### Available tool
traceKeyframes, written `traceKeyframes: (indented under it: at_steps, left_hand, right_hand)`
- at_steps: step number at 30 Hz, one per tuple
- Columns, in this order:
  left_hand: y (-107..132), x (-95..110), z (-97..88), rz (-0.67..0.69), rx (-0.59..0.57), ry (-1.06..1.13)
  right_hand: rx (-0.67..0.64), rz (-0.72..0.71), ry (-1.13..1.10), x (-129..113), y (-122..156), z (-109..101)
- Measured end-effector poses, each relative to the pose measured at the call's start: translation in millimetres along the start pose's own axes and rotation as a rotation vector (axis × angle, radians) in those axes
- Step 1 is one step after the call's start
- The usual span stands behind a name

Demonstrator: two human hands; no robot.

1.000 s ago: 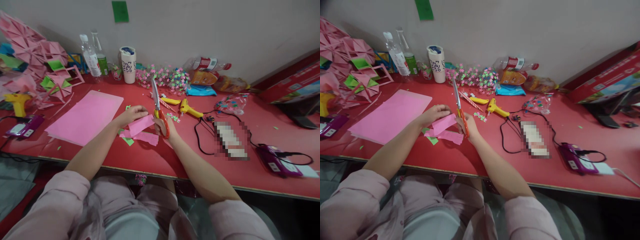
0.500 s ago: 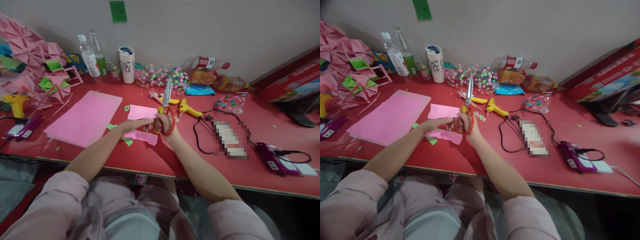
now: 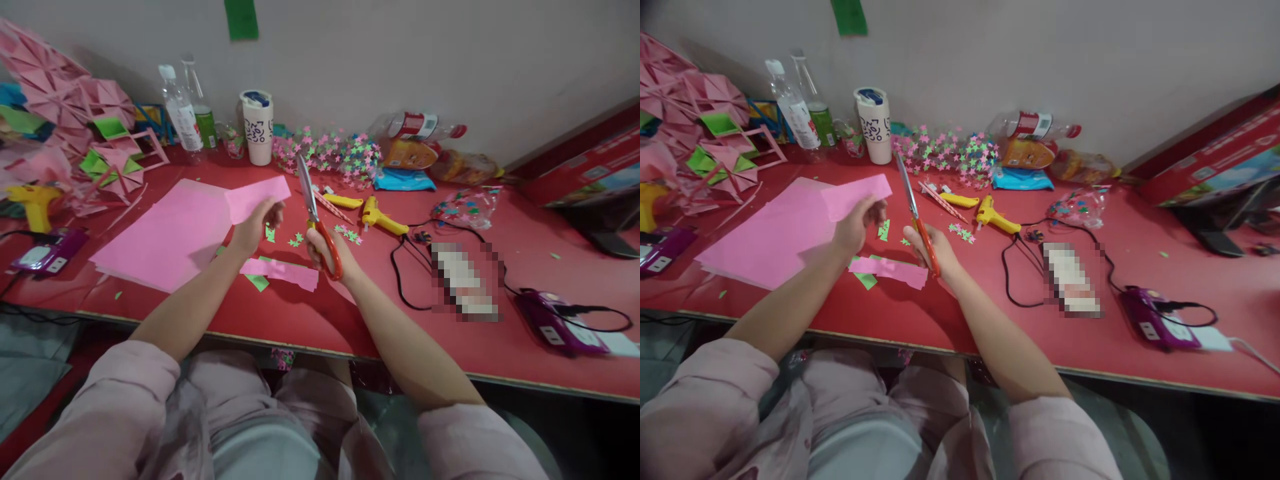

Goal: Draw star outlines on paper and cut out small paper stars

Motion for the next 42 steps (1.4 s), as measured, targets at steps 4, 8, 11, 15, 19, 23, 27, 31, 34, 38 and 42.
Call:
traceKeyframes:
  at_steps: [4, 8, 11, 15, 19, 23, 27, 31, 34, 38, 42]
  left_hand:
    - [-6.7, 10.6, -23.2, 0.097, 0.202, 0.108]
    - [-4.6, 12.7, -26.3, 0.095, 0.256, 0.107]
    - [-3.4, 11.1, -21.8, 0.084, 0.228, 0.084]
    - [-3.0, 10.3, -23.9, 0.112, 0.258, 0.066]
    - [-3.1, 10.3, -21.5, 0.166, 0.223, 0.001]
    - [0.8, 5.5, -16.8, 0.178, 0.211, -0.077]
    - [7.2, 5.3, -10.8, 0.216, 0.213, -0.104]
    - [11.0, 7.1, -7.7, 0.240, 0.217, -0.144]
    - [11.6, 7.0, -8.4, 0.221, 0.229, -0.172]
    - [13.1, 9.5, -6.9, 0.219, 0.216, -0.213]
    - [16.8, 12.6, -5.0, 0.225, 0.222, -0.201]
  right_hand:
    - [-0.086, 0.010, 0.221, -5.0, 7.1, 9.5]
    - [-0.134, 0.027, 0.301, -0.9, 9.3, 13.7]
    - [-0.164, 0.004, 0.299, -0.3, 9.5, 15.6]
    - [-0.160, -0.019, 0.313, -3.0, 10.1, 15.8]
    - [-0.165, -0.003, 0.303, -1.8, 11.7, 20.2]
    - [-0.169, 0.004, 0.227, -0.3, 15.4, 27.0]
    - [-0.173, 0.020, 0.149, -1.3, 19.5, 32.7]
    - [-0.198, 0.055, 0.101, -2.5, 22.4, 37.2]
    - [-0.190, 0.063, 0.098, -3.5, 23.4, 36.8]
    - [-0.182, 0.061, 0.103, -3.1, 23.4, 36.2]
    - [-0.180, 0.079, 0.105, 0.1, 22.2, 36.5]
Point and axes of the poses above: each hand's wrist, its own y-axis away from the middle knuckle, its own z-axis out of the palm, x = y × z, the point moved 8 cm from there along -y, towards the middle knuckle, and after that the axes turned 1 degree about -z, right-handed, at the moved point
